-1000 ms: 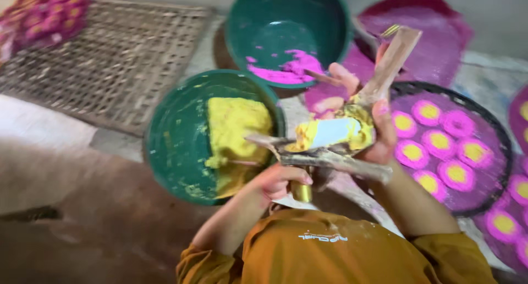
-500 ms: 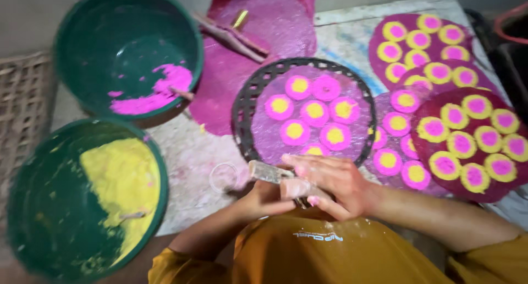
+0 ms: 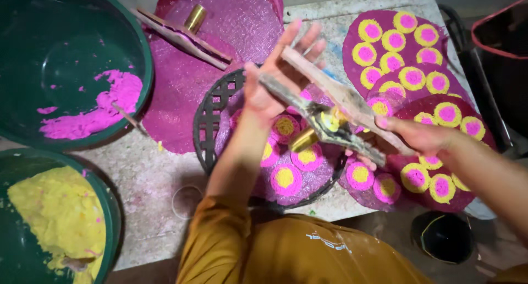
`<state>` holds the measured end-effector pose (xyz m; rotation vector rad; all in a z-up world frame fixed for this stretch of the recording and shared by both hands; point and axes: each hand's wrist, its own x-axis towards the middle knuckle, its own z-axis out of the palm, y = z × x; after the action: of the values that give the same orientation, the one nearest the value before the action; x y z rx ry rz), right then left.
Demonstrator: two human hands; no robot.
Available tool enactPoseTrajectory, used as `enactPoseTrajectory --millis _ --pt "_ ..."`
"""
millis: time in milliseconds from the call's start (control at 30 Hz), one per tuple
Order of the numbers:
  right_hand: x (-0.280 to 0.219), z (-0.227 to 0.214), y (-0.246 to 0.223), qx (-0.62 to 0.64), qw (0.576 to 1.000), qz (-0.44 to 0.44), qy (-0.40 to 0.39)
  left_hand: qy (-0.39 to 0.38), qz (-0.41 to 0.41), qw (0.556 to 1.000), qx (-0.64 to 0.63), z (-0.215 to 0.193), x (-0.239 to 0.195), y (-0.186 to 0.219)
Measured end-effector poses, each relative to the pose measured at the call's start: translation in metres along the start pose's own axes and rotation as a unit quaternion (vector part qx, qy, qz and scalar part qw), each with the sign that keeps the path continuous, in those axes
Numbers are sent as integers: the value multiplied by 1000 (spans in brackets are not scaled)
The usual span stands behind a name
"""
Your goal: The person uses a wooden mold and a metal ring to form pink dough into circular shapes on a tray, then adds yellow dough centers to create two-toned decorative circles. The finished pieces are arranged on a tray and later placed into a steamer.
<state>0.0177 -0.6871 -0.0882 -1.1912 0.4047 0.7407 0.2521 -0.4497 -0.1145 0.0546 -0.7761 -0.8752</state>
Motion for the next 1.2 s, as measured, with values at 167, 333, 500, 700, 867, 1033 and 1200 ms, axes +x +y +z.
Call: enactPoseTrajectory --millis 167,333,500,700,867,1033,1200 --pt "33 -22 -40 -221 965 0 138 48 85 981 -166 -79 31 -32" --pt "70 -27 -38 -381 893 1 240 66 98 974 -192 -136 31 -33" --pt "94 -10 -29 -369 893 -59 253 49 82 979 -181 -157 23 -23" --pt "90 -24 -34 -394 887 -21 238 88 101 976 -172 -159 21 -34" --pt "112 -37 -15 -470 827 -94 294 48 82 986 -139 -140 40 -17" --pt "132 -49 10 -171 951 -247 78 181 -13 982 49 -90 39 36" --pt "128 -98 -16 -268 895 -326 146 319 -22 883 344 -27 -50 91"
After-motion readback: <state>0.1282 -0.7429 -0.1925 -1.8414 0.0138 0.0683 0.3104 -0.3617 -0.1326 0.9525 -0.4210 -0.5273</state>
